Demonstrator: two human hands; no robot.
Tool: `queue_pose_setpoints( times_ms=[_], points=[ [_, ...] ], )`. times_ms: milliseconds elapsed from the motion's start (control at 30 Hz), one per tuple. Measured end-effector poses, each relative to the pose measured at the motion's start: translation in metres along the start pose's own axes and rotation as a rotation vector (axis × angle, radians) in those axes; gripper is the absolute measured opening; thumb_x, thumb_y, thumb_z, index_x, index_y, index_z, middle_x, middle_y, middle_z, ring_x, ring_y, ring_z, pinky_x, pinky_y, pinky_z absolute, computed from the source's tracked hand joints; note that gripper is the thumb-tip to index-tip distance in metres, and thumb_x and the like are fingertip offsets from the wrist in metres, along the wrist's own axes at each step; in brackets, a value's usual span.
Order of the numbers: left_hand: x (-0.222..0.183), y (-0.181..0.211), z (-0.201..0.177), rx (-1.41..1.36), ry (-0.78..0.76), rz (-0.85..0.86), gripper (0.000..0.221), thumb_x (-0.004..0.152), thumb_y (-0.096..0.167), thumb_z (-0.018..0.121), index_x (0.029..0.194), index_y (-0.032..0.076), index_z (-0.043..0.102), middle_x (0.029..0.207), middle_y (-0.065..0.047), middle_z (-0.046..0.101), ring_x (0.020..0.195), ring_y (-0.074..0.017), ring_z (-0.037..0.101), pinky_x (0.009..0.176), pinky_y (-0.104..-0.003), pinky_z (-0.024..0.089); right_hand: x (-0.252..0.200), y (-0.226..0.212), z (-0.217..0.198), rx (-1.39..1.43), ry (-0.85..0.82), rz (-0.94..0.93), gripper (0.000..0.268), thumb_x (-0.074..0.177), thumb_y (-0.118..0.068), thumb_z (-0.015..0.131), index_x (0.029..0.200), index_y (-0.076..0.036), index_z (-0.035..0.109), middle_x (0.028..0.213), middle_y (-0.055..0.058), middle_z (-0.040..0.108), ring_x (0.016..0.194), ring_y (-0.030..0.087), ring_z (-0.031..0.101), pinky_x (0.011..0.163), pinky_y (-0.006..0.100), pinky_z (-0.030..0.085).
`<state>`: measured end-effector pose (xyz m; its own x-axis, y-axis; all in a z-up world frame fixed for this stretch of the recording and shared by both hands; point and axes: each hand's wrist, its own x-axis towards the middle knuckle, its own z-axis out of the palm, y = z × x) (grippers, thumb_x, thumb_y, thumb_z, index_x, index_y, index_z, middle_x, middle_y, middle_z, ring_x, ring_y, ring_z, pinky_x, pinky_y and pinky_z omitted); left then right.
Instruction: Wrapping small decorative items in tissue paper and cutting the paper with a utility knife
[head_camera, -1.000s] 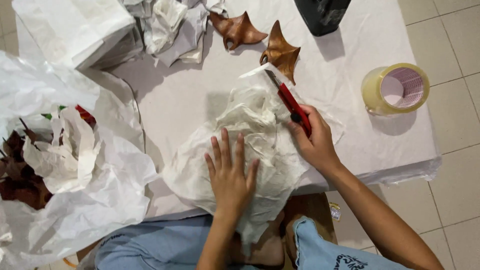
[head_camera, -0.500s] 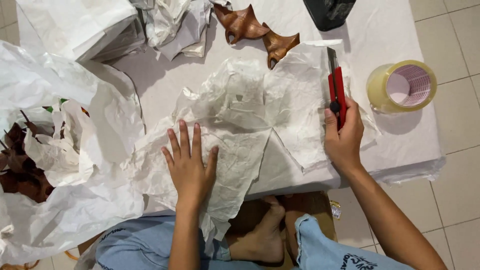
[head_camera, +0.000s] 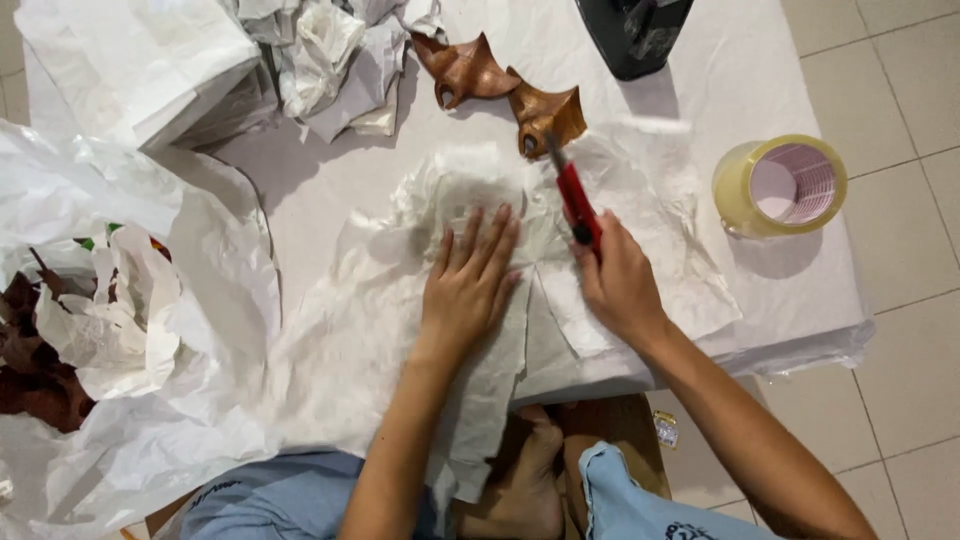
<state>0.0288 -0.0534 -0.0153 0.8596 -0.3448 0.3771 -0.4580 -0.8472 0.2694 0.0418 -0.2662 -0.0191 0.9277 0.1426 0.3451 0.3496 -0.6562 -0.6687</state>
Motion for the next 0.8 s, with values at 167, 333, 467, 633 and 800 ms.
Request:
queue_pose_setpoints(
  times_ms=[167, 333, 467, 633, 800],
  points=[
    [-0.004, -0.003, -0.024, 0.005, -0.034, -0.132, 0.055, 0.106, 0.04, 0.043, 0.155, 0.015, 0.045, 0.16, -0.007, 0.043, 0.152, -0.0348, 0.03, 0.12, -0.051, 0.025, 0.005, -0.018, -0.018, -0.002, -0.026, 0.001, 0.021, 0.109, -0.02, 0.053, 0.117, -0.001, 0.051, 0.098, 0.022, 0.072, 0.09, 0.043, 0.072, 0.107, 0.057, 0.046],
    [-0.025, -0.054, -0.035, 0.14, -0.058, -0.293, 0.06, 0.105, 0.036, 0.047, 0.159, 0.011, 0.039, 0.163, -0.013, 0.038, 0.15, -0.0435, 0.028, 0.118, -0.059, 0.024, 0.008, -0.018, -0.023, -0.011, -0.039, 0.074, 0.025, 0.111, -0.023, 0.049, 0.119, 0.0, 0.049, 0.099, 0.026, 0.07, 0.096, 0.046, 0.069, 0.103, 0.062, 0.046],
    [-0.039, -0.082, -0.04, 0.23, -0.03, -0.374, 0.059, 0.108, 0.038, 0.043, 0.16, 0.011, 0.038, 0.165, -0.01, 0.036, 0.15, -0.0421, 0.028, 0.118, -0.059, 0.024, 0.009, -0.034, -0.031, 0.08, -0.076, 0.124, 0.024, 0.111, -0.026, 0.052, 0.119, -0.003, 0.049, 0.101, 0.026, 0.069, 0.097, 0.045, 0.07, 0.099, 0.058, 0.047],
    [-0.034, -0.107, -0.048, 0.237, -0.019, -0.399, 0.058, 0.109, 0.038, 0.044, 0.159, 0.011, 0.041, 0.163, -0.012, 0.039, 0.149, -0.0434, 0.031, 0.117, -0.061, 0.025, 0.025, -0.068, -0.056, 0.61, -0.126, 0.286, 0.026, 0.11, -0.03, 0.046, 0.116, -0.006, 0.05, 0.12, 0.02, 0.072, 0.133, 0.037, 0.061, 0.111, 0.054, 0.041],
    [-0.038, -0.113, -0.059, 0.16, 0.073, -0.449, 0.057, 0.105, 0.016, 0.049, 0.157, -0.003, 0.037, 0.16, -0.024, 0.04, 0.148, -0.0424, 0.033, 0.115, -0.061, 0.03, 0.04, -0.038, -0.103, 0.294, 0.199, 0.288, 0.026, 0.114, -0.024, 0.052, 0.131, -0.005, 0.049, 0.089, 0.017, 0.068, 0.083, 0.026, 0.065, 0.081, 0.038, 0.049]
  ],
)
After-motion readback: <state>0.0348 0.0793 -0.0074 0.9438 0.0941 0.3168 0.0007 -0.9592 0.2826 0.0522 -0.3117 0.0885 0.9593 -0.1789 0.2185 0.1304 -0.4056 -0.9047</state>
